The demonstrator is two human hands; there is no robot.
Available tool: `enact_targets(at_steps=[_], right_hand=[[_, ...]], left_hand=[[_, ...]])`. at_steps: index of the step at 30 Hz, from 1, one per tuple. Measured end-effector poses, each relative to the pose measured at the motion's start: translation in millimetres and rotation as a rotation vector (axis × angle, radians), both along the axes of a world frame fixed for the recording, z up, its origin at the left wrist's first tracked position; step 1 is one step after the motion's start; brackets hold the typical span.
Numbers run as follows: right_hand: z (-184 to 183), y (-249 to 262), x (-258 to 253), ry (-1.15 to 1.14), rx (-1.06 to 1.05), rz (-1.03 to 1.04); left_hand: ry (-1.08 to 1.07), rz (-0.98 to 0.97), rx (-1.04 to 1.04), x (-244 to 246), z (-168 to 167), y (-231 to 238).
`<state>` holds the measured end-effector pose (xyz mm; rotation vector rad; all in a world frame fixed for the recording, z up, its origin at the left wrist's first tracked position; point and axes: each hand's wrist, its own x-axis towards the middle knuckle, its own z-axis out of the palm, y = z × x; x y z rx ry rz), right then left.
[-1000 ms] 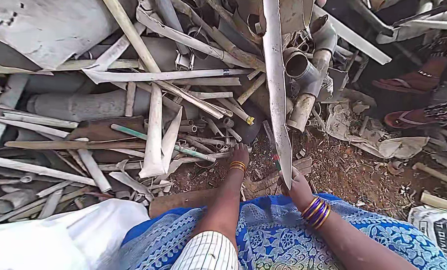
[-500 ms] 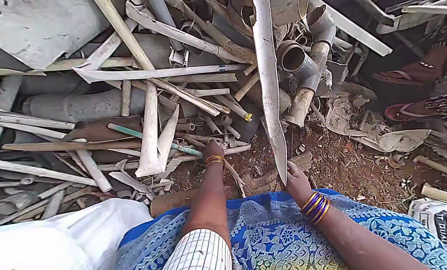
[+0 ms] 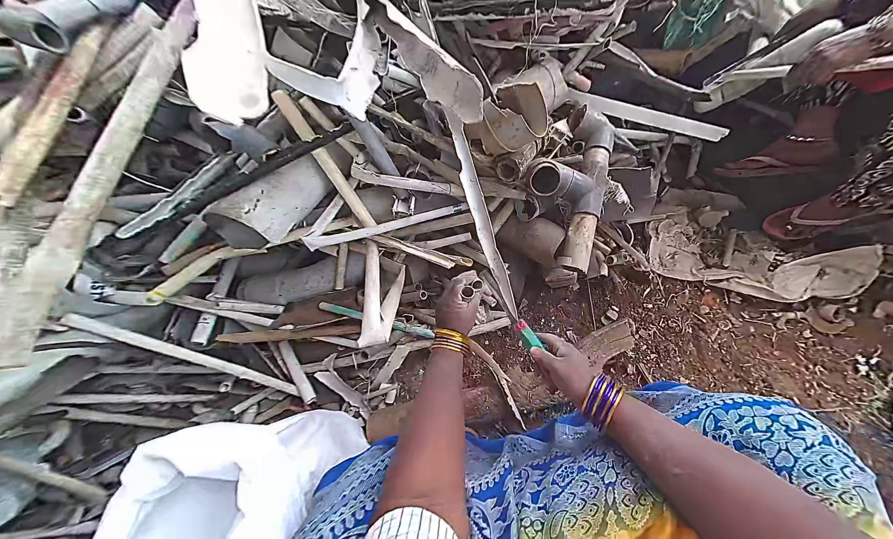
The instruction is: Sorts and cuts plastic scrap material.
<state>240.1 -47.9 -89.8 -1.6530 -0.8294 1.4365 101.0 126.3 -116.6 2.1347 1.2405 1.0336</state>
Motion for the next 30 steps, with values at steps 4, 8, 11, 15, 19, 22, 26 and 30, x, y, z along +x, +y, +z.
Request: enact_targets(at_steps=[4,8,11,15,19,22,26,30], right_hand=[[10.9,-8.5,-7.8,0.026,0.063,0.086],[7.1,-10.6,-10.2,-0.051,0.076,-0.049],[-5.6,-7.3,-2.7,-0.193,0.014,-0.151],[-16.8,-7.8,2.4,-0.217,-0.017,-0.196],[-11.7,-11.2,2.6,-0.235,-0.01,-0.144],[-11.7,-9.7,2.1,-0.239,-0.04,-0.141],[-15.4,-2.8,3.5,-0.248,-0.079,-0.154],[-19.4,6.5,5.0,-0.236,-0.105,-0.114]], left_hand=[[0.105,-0.095,0.035,-25.6,39.0,-21.2],[0.369,-0.043,0.139,-87.3,99.1,-53.8],[0.444,0.362,0.248,-153.9,147.7,-86.4],[0.559,0.847,-0.116,-265.2,187.9,-112.2],[0.685,0.857,-0.396,-328.7,175.8,-114.6],[0.782,0.8,-0.446,-303.7,169.6,-98.4],[0.96,0.436,-0.685,-238.3,128.3,-38.6],[1.143,0.241,-0.823,-184.1,63.2,14.1]])
